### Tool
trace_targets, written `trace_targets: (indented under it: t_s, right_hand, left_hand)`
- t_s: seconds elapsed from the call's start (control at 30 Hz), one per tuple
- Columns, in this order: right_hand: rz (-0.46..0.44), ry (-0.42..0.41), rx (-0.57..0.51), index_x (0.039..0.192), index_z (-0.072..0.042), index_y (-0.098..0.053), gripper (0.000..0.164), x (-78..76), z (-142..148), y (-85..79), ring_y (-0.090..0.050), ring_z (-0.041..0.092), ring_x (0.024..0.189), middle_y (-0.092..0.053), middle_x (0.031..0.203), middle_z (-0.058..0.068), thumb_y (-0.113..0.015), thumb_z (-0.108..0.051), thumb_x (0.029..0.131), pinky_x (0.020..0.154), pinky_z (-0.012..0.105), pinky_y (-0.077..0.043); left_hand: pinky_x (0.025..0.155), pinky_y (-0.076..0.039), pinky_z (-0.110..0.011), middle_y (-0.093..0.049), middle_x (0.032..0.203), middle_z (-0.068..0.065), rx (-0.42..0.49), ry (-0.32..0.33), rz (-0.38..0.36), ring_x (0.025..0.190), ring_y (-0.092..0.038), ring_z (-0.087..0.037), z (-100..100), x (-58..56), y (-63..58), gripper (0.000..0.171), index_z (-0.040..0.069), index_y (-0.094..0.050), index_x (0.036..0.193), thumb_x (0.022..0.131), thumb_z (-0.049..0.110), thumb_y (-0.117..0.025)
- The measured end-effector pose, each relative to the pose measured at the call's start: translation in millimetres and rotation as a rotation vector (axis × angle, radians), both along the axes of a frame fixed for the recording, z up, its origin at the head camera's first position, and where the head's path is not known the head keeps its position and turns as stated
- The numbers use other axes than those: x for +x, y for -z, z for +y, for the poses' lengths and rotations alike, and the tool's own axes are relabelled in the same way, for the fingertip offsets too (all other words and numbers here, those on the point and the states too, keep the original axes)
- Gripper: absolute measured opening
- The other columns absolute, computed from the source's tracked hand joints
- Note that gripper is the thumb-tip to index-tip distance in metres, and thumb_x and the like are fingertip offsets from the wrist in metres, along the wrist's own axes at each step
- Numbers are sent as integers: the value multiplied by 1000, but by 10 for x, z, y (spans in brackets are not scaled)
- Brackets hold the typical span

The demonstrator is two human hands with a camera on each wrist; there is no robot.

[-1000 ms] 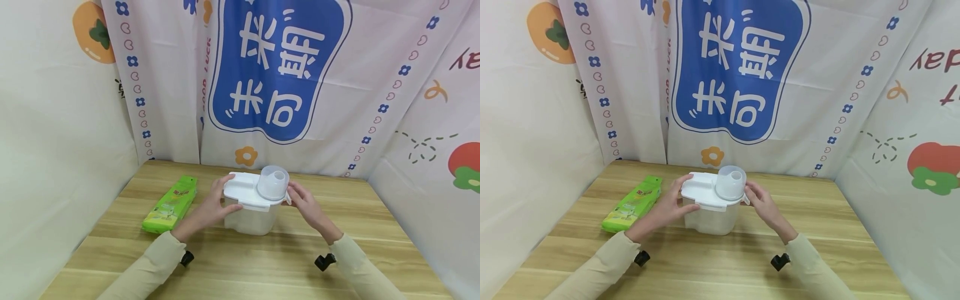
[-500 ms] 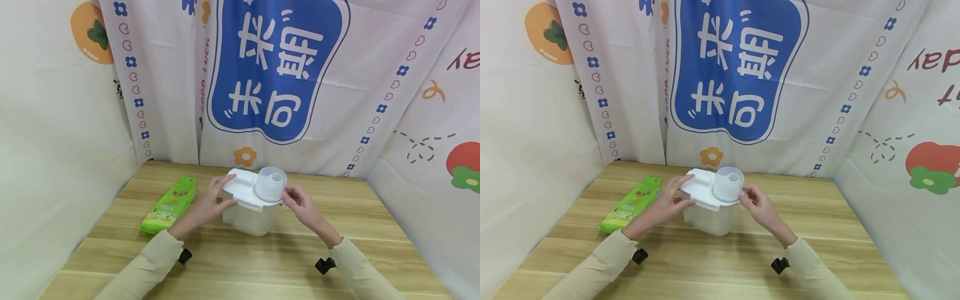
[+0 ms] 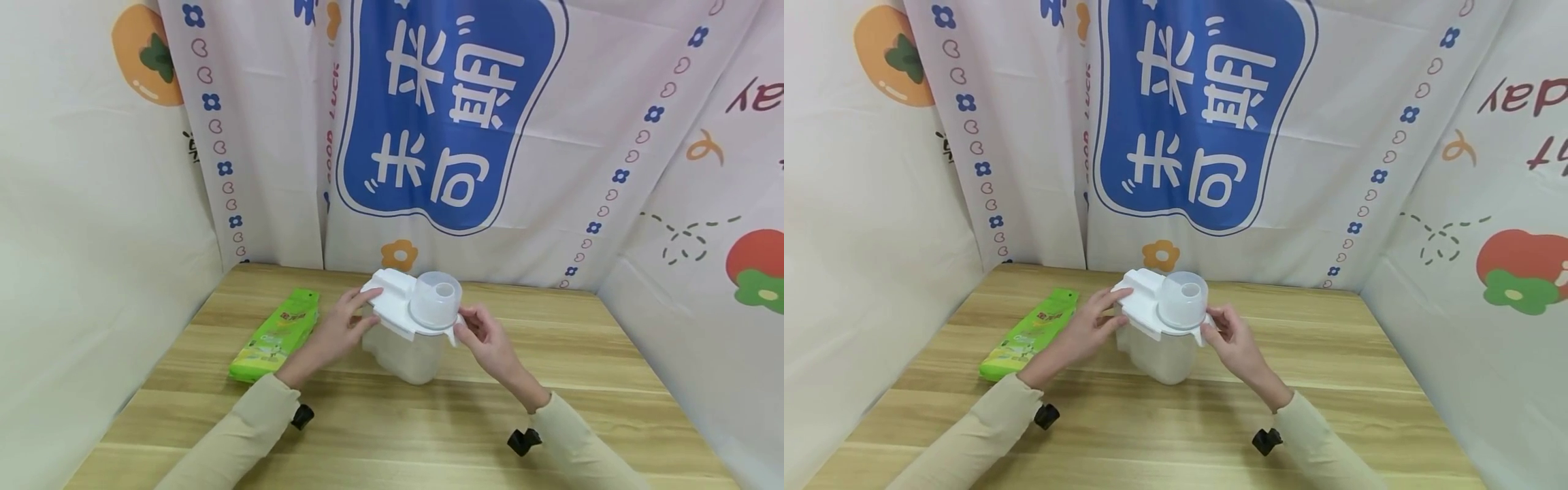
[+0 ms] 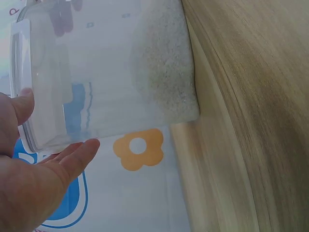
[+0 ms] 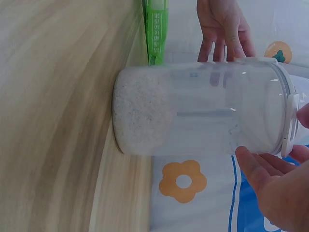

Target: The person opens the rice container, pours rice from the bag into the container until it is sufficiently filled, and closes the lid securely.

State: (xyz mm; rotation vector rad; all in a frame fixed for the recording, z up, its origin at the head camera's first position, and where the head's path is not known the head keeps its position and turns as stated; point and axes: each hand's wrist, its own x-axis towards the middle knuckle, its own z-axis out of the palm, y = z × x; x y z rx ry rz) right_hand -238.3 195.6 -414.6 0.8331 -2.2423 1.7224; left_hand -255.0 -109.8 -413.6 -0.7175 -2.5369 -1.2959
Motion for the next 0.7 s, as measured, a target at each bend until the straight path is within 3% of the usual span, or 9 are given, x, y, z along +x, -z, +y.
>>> trace_targets:
  t_s: [0.27, 0.43, 0.57, 0.7]
  right_hand:
    - [16, -8, -29, 119, 13, -50, 27, 36, -69, 26, -58, -1, 112, -55, 125, 34, -57, 3, 94, 86, 16, -53]
    - [4, -35, -25, 120, 13, -51, 30, 85, -82, 29, -57, 0, 115, -52, 129, 35, -59, 5, 93, 89, 18, -53]
    - [-18, -37, -16, 122, 11, -53, 30, 79, -48, 7, -58, -1, 114, -54, 127, 31, -60, 2, 94, 90, 18, -53]
    - [-47, -30, 12, 127, 4, -54, 33, 27, -5, -25, -59, 0, 113, -58, 128, 27, -59, -4, 96, 91, 17, -52]
  left_hand:
    - [95, -54, -43, -43, 147, -19, 40, -12, 29, 127, -54, -38, -28, -27, 5, 52, 20, -43, 149, 99, 16, -58]
    - [99, -52, -43, -42, 150, -19, 58, -44, 2, 133, -49, -38, -6, -17, 13, 51, 15, -39, 151, 102, 16, -53]
    - [102, -49, -47, -38, 153, -18, 23, -108, -1, 137, -44, -38, 55, 43, -18, 51, 15, -40, 150, 101, 20, -54]
    - [105, -43, -55, -29, 155, -25, -36, -151, 55, 140, -37, -42, 155, 166, -80, 53, 9, -42, 146, 98, 22, -60]
